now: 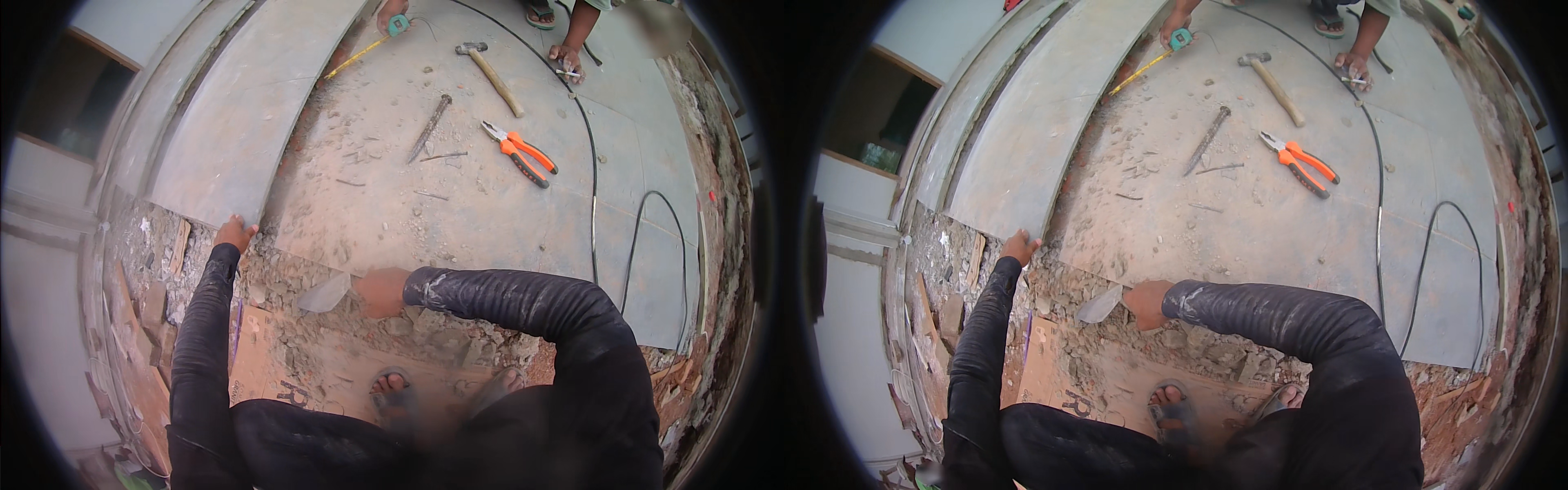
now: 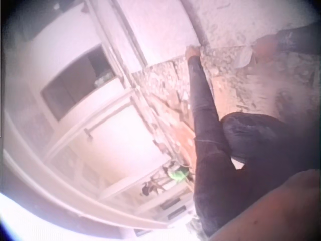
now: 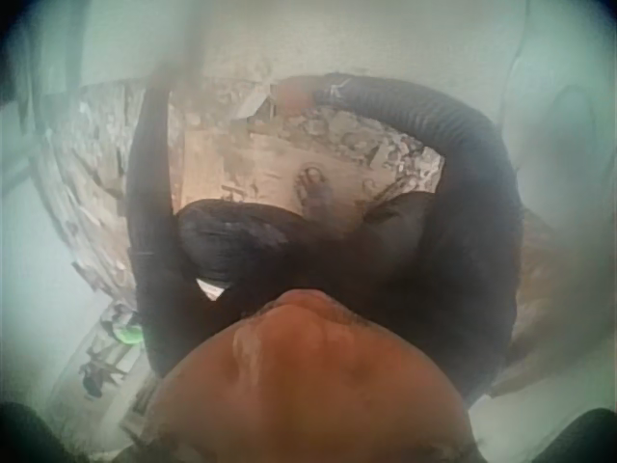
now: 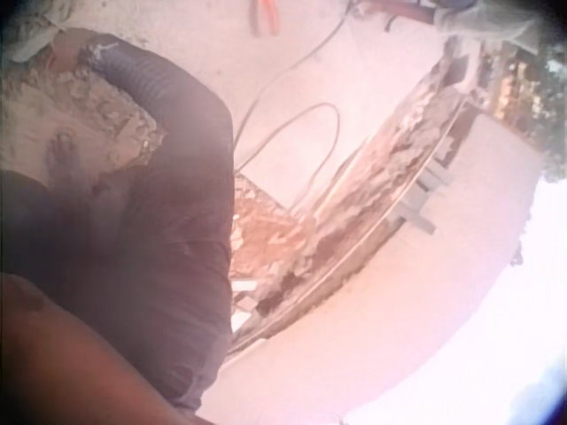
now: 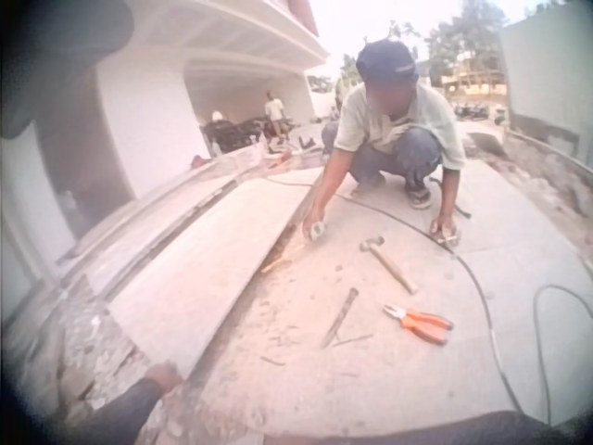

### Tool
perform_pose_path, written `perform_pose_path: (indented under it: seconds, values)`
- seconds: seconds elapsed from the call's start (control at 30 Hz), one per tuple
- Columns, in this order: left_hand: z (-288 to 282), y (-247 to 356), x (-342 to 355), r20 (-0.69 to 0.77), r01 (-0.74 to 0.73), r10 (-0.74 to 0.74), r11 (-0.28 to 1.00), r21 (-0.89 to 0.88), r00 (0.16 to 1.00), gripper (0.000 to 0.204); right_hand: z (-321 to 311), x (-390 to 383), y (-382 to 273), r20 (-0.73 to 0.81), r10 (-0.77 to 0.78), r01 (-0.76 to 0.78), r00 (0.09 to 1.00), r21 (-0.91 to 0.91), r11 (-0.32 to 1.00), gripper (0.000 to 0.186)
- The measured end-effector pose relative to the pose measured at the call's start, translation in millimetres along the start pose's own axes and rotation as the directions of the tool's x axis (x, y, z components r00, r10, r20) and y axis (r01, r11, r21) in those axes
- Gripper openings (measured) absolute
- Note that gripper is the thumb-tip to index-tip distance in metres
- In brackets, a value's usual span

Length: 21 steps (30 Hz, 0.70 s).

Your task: The person uses a utility knife to cut a tile along a marked line, then secures the tile to the floor using a hammer and chisel. They also use a trowel to spread mortar or adhesive under the tile before final placement.

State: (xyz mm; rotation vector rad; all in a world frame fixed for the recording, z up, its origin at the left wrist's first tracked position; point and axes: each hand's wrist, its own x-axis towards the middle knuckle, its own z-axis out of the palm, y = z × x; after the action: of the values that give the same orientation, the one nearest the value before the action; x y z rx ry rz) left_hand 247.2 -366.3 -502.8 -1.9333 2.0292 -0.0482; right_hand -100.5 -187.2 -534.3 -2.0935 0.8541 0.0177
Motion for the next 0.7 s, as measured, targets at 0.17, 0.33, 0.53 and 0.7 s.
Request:
perform_pose_path:
  seconds: [0.17, 0.33, 0.53, 0.7]
  values:
    - [-5, 10, -5, -0.050, -0.003, 0.004, 1.000, 0.014, 0.999, 0.049, 2, -47, 13, -0.019, 0.055, -0.056, 0.998, -0.042, 0.998, 0.038]
    - [-9, 12, -16, -0.075, -0.013, 0.016, 0.999, 0.038, 0.997, 0.045, 0, -81, 13, -0.065, 0.102, -0.105, 0.993, -0.047, 0.993, 0.037]
    - [-8, 5, -15, -0.058, -0.071, 0.075, 0.995, 0.070, 0.996, 0.037, 5, -87, 15, -0.103, 0.087, -0.094, 0.991, -0.070, 0.993, 0.035]
    - [-10, 9, -17, -0.029, -0.090, 0.092, 0.994, 0.056, 0.995, 0.038, 6, -87, 17, -0.090, 0.050, -0.058, 0.995, -0.089, 0.994, 0.037]
